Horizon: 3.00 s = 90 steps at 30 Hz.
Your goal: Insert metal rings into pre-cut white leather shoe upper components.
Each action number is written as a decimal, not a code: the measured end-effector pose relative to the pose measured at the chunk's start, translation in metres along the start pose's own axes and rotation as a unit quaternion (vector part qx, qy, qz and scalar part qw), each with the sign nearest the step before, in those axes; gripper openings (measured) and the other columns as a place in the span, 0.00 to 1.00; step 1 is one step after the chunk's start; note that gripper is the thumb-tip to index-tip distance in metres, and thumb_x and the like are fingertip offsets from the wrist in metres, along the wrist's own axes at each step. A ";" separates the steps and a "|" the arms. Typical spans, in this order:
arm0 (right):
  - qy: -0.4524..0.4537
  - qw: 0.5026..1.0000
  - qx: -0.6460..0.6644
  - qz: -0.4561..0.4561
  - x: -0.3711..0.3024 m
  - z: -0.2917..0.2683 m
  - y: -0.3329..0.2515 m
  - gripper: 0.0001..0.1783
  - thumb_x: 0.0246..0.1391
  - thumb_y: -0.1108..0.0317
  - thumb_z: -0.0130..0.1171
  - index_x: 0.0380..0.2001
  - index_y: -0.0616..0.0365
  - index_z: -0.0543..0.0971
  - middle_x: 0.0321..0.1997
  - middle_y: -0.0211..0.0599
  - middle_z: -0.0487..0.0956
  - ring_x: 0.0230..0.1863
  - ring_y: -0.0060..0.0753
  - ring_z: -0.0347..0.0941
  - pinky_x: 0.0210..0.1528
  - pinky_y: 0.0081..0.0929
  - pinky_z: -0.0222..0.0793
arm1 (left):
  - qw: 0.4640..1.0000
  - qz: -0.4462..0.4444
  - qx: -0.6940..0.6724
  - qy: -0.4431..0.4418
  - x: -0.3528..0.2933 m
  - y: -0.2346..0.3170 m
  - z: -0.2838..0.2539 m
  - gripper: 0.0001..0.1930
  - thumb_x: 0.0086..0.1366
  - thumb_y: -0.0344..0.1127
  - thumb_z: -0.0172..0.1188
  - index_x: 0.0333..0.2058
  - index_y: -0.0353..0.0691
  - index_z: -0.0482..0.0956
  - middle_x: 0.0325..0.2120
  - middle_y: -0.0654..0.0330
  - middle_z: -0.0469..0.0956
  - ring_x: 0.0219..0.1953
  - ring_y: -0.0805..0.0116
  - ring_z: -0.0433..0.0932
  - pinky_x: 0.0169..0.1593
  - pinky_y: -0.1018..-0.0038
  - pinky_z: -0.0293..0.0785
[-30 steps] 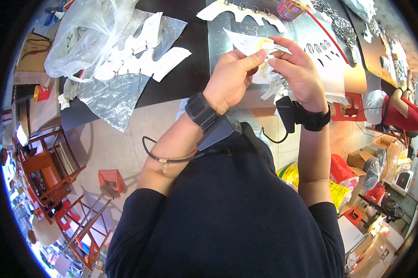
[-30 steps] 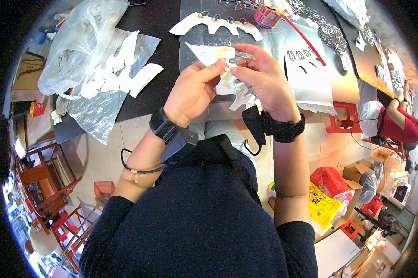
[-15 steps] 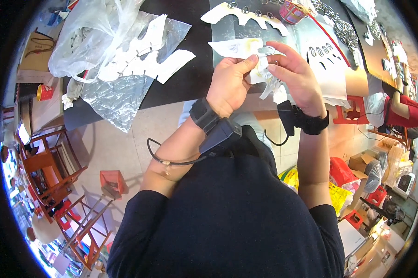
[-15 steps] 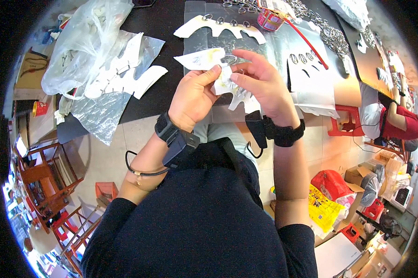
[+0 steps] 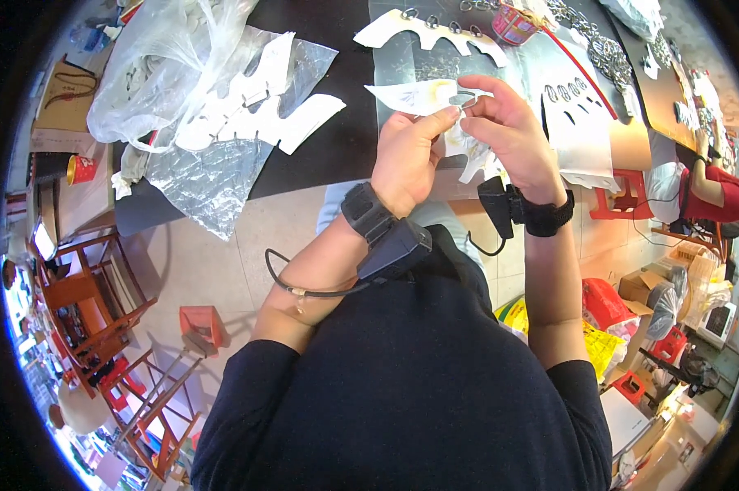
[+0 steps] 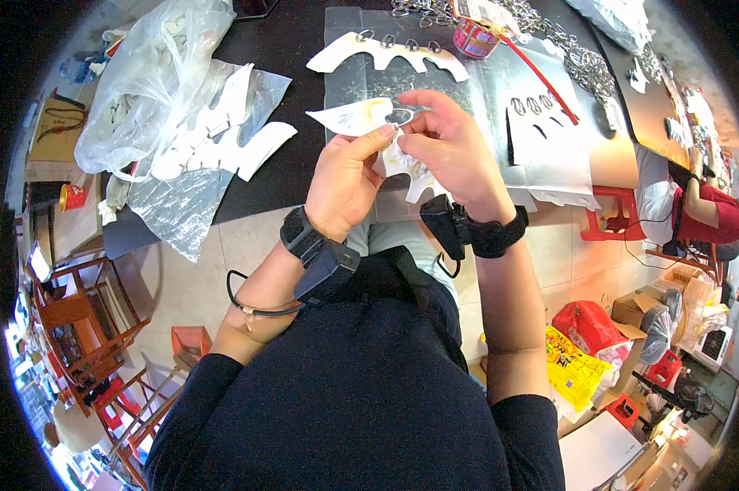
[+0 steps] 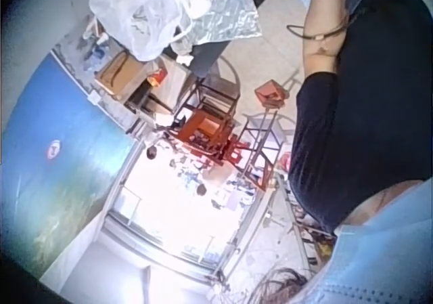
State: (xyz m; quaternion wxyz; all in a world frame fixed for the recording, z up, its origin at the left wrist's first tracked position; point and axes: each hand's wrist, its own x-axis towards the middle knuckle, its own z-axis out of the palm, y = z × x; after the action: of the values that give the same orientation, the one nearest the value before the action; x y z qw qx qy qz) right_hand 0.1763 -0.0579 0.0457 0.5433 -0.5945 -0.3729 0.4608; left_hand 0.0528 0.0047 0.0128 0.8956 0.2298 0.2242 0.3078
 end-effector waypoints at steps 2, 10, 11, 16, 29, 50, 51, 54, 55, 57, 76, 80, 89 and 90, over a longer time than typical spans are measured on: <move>-0.004 1.000 0.007 -0.005 0.001 0.001 -0.002 0.23 0.44 0.81 0.54 0.48 0.61 0.68 0.27 0.26 0.72 0.30 0.15 0.67 0.34 0.12 0.62 | 1.000 -0.001 0.003 0.009 0.000 0.000 0.000 0.13 0.59 0.25 0.53 0.43 0.38 0.71 0.38 0.63 0.76 0.37 0.73 0.75 0.40 0.78 0.72; -0.007 1.000 0.015 -0.005 0.002 0.002 0.002 0.24 0.46 0.80 0.54 0.50 0.60 0.67 0.30 0.28 0.74 0.33 0.16 0.68 0.36 0.13 0.62 | 0.999 -0.003 -0.041 0.008 0.005 -0.003 -0.008 0.12 0.61 0.30 0.52 0.43 0.37 0.71 0.37 0.61 0.76 0.37 0.71 0.76 0.41 0.73 0.73; -0.005 1.000 0.022 -0.004 0.000 0.002 0.001 0.25 0.47 0.79 0.54 0.51 0.60 0.66 0.32 0.29 0.74 0.34 0.17 0.68 0.38 0.14 0.63 | 0.999 -0.002 -0.045 0.005 0.005 -0.003 -0.010 0.11 0.62 0.31 0.51 0.43 0.37 0.70 0.37 0.61 0.75 0.37 0.70 0.76 0.41 0.72 0.73; -0.013 0.999 0.036 -0.009 -0.001 0.002 0.003 0.26 0.48 0.78 0.54 0.53 0.60 0.64 0.34 0.31 0.75 0.36 0.18 0.69 0.40 0.15 0.64 | 0.998 -0.008 -0.058 -0.003 0.006 -0.001 -0.015 0.11 0.63 0.32 0.50 0.43 0.36 0.70 0.38 0.59 0.75 0.39 0.68 0.75 0.43 0.70 0.72; -0.076 0.991 -0.106 -0.008 0.001 -0.002 -0.013 0.23 0.48 0.79 0.53 0.49 0.60 0.65 0.28 0.31 0.75 0.31 0.17 0.68 0.34 0.15 0.64 | 0.842 0.254 0.476 0.023 -0.008 0.062 -0.036 0.21 0.51 0.35 0.63 0.42 0.32 0.69 0.34 0.57 0.73 0.35 0.71 0.70 0.42 0.75 0.68; 0.104 0.935 -0.318 -0.119 -0.033 -0.017 0.030 0.08 0.51 0.75 0.49 0.35 0.61 0.75 0.36 0.38 0.77 0.40 0.31 0.72 0.43 0.23 0.65 | 0.935 -0.048 0.347 -0.046 -0.001 0.049 -0.061 0.10 0.58 0.23 0.53 0.40 0.32 0.71 0.34 0.59 0.75 0.35 0.77 0.75 0.40 0.83 0.72; 0.107 0.923 -0.345 -0.135 -0.035 -0.015 0.032 0.07 0.51 0.75 0.49 0.33 0.62 0.75 0.34 0.39 0.76 0.37 0.34 0.72 0.41 0.24 0.65 | 0.921 -0.045 0.386 -0.037 -0.001 0.049 -0.061 0.12 0.58 0.23 0.53 0.42 0.32 0.70 0.35 0.59 0.75 0.35 0.77 0.75 0.40 0.83 0.72; 0.094 0.915 -0.351 -0.174 -0.041 -0.010 0.037 0.04 0.47 0.75 0.53 0.29 0.62 0.74 0.32 0.40 0.75 0.35 0.42 0.70 0.39 0.29 0.65 | 0.931 -0.069 0.356 -0.033 -0.003 0.051 -0.059 0.14 0.58 0.23 0.53 0.44 0.33 0.69 0.35 0.58 0.75 0.36 0.76 0.74 0.40 0.82 0.72; 0.085 0.901 -0.383 -0.184 -0.043 -0.009 0.039 0.05 0.45 0.76 0.54 0.29 0.61 0.74 0.34 0.39 0.75 0.37 0.42 0.70 0.40 0.30 0.65 | 0.931 -0.069 0.356 -0.031 -0.004 0.051 -0.059 0.14 0.58 0.23 0.53 0.44 0.33 0.69 0.35 0.58 0.75 0.36 0.76 0.74 0.40 0.82 0.72; 0.068 0.881 -0.424 -0.197 -0.046 -0.006 0.040 0.08 0.40 0.78 0.56 0.29 0.59 0.74 0.37 0.38 0.74 0.42 0.43 0.68 0.43 0.32 0.63 | 0.898 -0.057 0.434 -0.042 -0.004 0.051 -0.058 0.15 0.57 0.22 0.54 0.45 0.33 0.68 0.35 0.58 0.75 0.36 0.76 0.74 0.40 0.83 0.71; -0.062 0.945 -0.312 -0.079 0.000 -0.007 0.015 0.21 0.39 0.76 0.57 0.42 0.53 0.73 0.33 0.34 0.74 0.41 0.33 0.70 0.48 0.34 0.60 | 0.863 0.068 0.490 -0.108 -0.010 0.056 -0.042 0.16 0.53 0.19 0.53 0.41 0.36 0.68 0.34 0.62 0.71 0.40 0.76 0.69 0.46 0.81 0.66; -0.037 0.963 -0.241 -0.119 -0.004 -0.009 0.017 0.20 0.42 0.83 0.51 0.42 0.58 0.72 0.30 0.35 0.73 0.31 0.27 0.71 0.34 0.20 0.67 | 0.885 0.034 0.453 -0.099 -0.012 0.058 -0.037 0.16 0.53 0.19 0.54 0.42 0.35 0.68 0.34 0.63 0.70 0.40 0.77 0.69 0.46 0.82 0.67; -0.044 0.987 -0.118 -0.096 -0.020 -0.018 0.004 0.25 0.43 0.86 0.44 0.47 0.57 0.69 0.34 0.32 0.73 0.35 0.21 0.70 0.38 0.17 0.65 | 0.903 0.011 0.418 -0.104 -0.020 0.064 -0.030 0.16 0.54 0.19 0.53 0.43 0.35 0.67 0.35 0.62 0.70 0.40 0.76 0.70 0.46 0.82 0.67; -0.043 0.987 -0.119 -0.097 -0.021 -0.018 0.003 0.25 0.43 0.86 0.44 0.47 0.57 0.69 0.34 0.32 0.73 0.35 0.21 0.70 0.38 0.17 0.65 | 0.910 -0.002 0.401 -0.102 -0.020 0.065 -0.029 0.17 0.54 0.19 0.52 0.43 0.35 0.67 0.35 0.61 0.70 0.40 0.76 0.70 0.46 0.82 0.68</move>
State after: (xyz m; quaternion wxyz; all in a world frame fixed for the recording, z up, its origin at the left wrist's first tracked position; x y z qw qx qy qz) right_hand 0.1874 -0.0838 0.0458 0.4940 -0.5956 -0.5043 0.3833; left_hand -0.0064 0.0450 0.0307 0.7464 0.5995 0.2369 0.1654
